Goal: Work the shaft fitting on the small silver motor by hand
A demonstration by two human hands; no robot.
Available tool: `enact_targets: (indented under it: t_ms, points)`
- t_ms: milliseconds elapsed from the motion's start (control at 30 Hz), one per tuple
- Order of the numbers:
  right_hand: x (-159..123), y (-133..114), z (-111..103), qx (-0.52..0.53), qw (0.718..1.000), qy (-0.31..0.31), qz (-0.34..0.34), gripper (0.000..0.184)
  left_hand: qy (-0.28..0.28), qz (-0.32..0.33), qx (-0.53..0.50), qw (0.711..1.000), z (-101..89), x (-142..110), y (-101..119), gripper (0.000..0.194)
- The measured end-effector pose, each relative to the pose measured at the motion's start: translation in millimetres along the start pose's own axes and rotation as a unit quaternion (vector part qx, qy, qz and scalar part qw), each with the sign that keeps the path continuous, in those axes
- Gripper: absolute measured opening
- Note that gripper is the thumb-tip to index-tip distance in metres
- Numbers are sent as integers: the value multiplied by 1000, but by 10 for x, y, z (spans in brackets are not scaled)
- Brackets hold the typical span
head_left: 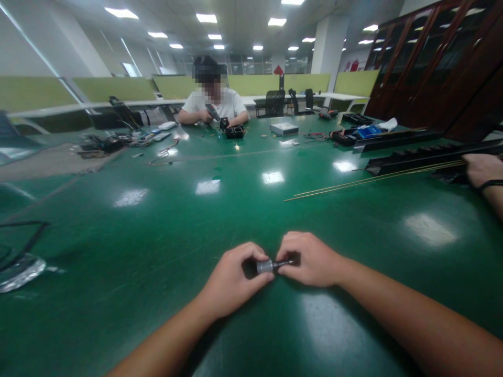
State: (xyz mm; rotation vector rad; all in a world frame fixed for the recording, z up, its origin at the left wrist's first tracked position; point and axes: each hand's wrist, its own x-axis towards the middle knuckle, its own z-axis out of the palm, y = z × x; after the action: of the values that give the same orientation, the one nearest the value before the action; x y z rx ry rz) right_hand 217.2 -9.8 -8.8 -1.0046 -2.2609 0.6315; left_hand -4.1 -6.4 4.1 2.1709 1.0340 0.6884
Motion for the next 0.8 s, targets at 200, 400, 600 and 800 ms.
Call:
enact_targets:
  t_ms: [200, 400, 600, 800]
  points:
    - [-1, -3, -25, -15, 1000, -6, 20, 8, 0, -4, -2, 1000, 2, -11, -22, 13]
    - [-20, 43, -90, -2, 999, -26, 30, 7, -3, -13, -13, 1000, -5, -28, 3, 13]
    - [-42, 110, -182, 7, 998, -49, 46, 5, -6, -16, -13, 1000, 6, -3, 1, 13]
    - [-84, 232, -347, 29, 992, -85, 89, 8, -16, -26, -11, 999, -5, -8, 10, 13]
